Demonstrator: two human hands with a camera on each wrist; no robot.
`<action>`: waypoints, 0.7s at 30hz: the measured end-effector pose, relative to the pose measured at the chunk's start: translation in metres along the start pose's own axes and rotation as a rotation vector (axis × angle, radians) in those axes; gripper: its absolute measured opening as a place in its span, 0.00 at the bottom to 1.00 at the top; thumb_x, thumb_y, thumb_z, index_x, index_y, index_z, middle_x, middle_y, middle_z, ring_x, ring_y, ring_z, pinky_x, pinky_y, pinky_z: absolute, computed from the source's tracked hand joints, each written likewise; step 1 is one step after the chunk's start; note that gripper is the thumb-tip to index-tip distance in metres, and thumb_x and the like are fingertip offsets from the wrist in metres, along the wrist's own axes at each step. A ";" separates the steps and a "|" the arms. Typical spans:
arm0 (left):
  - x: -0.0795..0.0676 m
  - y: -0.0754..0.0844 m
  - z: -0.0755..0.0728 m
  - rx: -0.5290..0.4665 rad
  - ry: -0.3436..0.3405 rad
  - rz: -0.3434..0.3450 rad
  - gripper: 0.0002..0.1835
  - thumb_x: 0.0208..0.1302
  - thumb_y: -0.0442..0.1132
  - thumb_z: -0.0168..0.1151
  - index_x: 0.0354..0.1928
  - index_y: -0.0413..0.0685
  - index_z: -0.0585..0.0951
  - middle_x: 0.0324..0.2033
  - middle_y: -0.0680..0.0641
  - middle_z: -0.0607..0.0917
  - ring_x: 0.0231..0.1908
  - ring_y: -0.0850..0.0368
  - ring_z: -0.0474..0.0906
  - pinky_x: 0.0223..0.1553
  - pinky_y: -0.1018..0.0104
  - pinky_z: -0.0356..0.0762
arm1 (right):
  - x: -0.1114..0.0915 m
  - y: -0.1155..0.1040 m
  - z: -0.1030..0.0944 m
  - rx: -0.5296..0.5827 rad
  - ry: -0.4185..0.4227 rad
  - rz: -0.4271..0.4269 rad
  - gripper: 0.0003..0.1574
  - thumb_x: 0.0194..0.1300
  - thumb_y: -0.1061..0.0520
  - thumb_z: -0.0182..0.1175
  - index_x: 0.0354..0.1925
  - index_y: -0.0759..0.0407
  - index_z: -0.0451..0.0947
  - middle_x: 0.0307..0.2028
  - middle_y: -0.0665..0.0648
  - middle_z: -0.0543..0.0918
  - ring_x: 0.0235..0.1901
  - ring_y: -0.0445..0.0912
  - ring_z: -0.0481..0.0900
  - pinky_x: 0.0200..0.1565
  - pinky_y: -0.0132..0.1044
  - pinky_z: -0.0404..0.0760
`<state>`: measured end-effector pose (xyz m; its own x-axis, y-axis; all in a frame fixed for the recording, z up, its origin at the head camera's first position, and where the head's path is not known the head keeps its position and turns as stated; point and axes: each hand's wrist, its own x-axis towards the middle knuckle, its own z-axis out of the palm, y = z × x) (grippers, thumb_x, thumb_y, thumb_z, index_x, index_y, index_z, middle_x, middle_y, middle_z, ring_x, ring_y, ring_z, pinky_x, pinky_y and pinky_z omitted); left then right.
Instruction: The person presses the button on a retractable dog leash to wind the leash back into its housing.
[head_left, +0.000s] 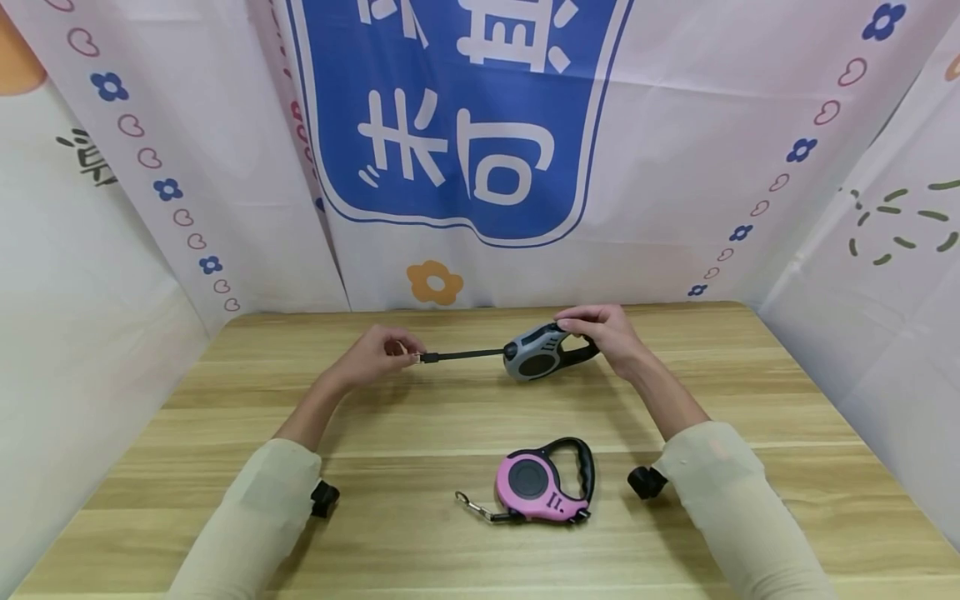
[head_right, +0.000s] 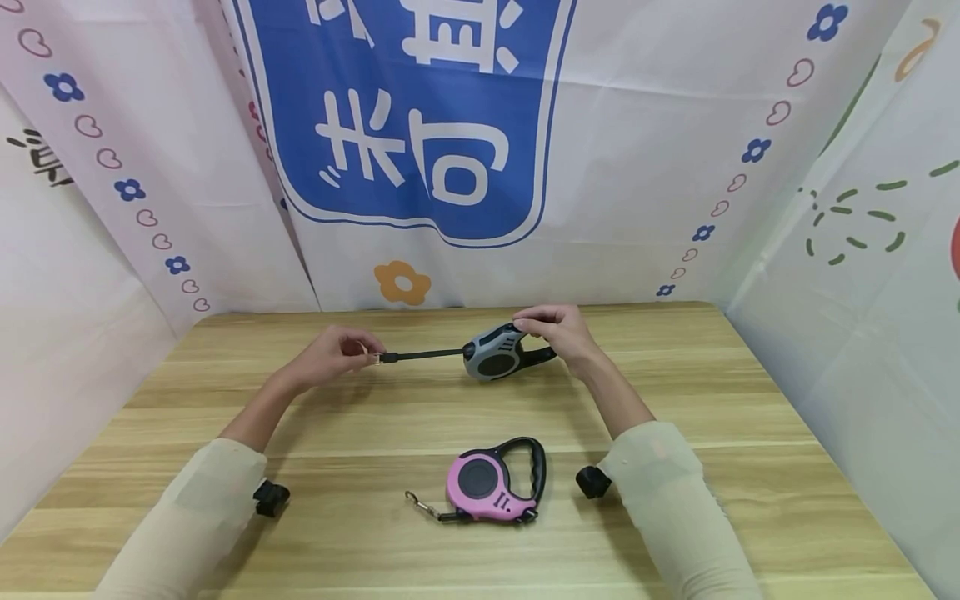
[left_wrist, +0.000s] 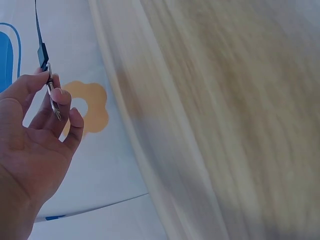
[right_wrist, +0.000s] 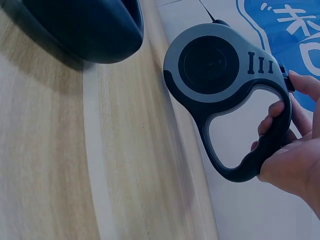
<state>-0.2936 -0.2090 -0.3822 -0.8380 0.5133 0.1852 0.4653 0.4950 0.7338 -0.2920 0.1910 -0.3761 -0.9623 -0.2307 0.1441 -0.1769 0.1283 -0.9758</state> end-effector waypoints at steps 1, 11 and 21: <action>0.000 0.001 0.000 -0.001 -0.002 0.004 0.07 0.68 0.25 0.64 0.44 0.32 0.87 0.37 0.38 0.88 0.32 0.56 0.78 0.32 0.70 0.76 | 0.000 0.000 0.000 0.003 -0.001 0.000 0.21 0.72 0.63 0.63 0.56 0.79 0.79 0.37 0.41 0.87 0.41 0.41 0.77 0.45 0.32 0.76; 0.004 0.005 0.003 -0.003 -0.022 -0.011 0.07 0.68 0.24 0.63 0.44 0.33 0.87 0.39 0.39 0.88 0.33 0.55 0.77 0.33 0.69 0.76 | -0.001 -0.001 0.002 -0.008 -0.004 -0.001 0.21 0.72 0.62 0.63 0.55 0.79 0.79 0.37 0.41 0.87 0.41 0.41 0.77 0.46 0.32 0.76; 0.006 0.003 0.006 -0.012 -0.063 0.003 0.07 0.69 0.26 0.63 0.44 0.35 0.88 0.38 0.40 0.87 0.33 0.52 0.76 0.34 0.68 0.74 | 0.000 0.001 0.005 0.004 -0.002 0.011 0.21 0.71 0.62 0.64 0.56 0.78 0.80 0.38 0.40 0.87 0.43 0.40 0.78 0.53 0.40 0.76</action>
<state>-0.2960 -0.2004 -0.3829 -0.8169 0.5579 0.1464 0.4641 0.4851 0.7411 -0.2906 0.1861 -0.3780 -0.9638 -0.2309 0.1333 -0.1656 0.1265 -0.9780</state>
